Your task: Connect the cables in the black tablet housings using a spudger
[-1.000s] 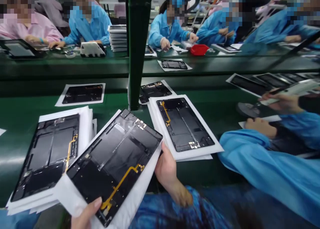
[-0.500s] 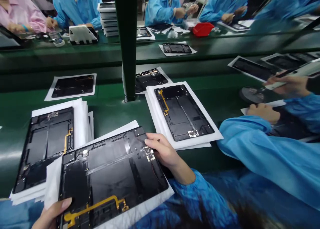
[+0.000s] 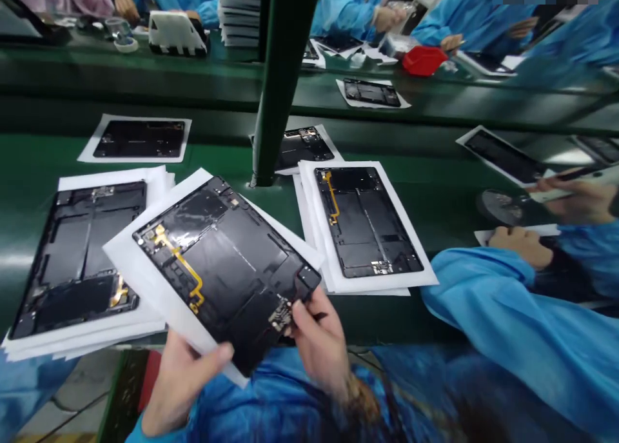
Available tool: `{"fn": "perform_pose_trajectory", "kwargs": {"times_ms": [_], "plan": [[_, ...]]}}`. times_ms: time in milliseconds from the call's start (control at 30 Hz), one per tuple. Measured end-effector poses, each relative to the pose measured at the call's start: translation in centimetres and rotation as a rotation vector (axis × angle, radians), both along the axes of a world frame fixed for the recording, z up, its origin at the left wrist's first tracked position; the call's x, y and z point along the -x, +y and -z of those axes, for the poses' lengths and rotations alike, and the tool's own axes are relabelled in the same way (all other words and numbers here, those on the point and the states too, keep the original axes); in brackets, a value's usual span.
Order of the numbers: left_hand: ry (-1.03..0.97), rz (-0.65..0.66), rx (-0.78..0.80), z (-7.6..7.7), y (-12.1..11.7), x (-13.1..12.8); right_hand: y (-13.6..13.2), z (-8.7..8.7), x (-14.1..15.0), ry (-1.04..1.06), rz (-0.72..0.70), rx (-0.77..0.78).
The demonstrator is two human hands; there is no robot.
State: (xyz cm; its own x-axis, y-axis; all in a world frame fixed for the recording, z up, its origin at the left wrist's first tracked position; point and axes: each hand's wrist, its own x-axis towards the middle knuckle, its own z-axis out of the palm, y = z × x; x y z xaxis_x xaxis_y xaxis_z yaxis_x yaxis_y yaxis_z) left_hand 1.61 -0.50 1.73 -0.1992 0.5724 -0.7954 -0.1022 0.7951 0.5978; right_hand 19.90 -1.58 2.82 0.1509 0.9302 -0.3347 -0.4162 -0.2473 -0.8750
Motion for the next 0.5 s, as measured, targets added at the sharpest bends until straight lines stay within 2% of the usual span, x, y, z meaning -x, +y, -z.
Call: {"fn": "perform_pose_trajectory", "kwargs": {"times_ms": [133, 300, 400, 500], "plan": [[-0.082, 0.188, -0.396, -0.8, 2.0, -0.2, 0.0, 0.6, -0.2, -0.370, -0.203, 0.010], [-0.206, 0.156, -0.337, -1.6, 4.2, 2.0, 1.6, -0.6, -3.0, -0.721, -0.614, 0.027], [-0.270, 0.203, -0.297, -1.4, 4.2, 3.1, 1.6, -0.9, -4.2, -0.847, -0.711, -0.038], [-0.339, 0.257, -0.256, -0.9, 4.3, 3.1, 1.2, -0.9, -4.8, -0.882, -0.760, -0.037]]}}
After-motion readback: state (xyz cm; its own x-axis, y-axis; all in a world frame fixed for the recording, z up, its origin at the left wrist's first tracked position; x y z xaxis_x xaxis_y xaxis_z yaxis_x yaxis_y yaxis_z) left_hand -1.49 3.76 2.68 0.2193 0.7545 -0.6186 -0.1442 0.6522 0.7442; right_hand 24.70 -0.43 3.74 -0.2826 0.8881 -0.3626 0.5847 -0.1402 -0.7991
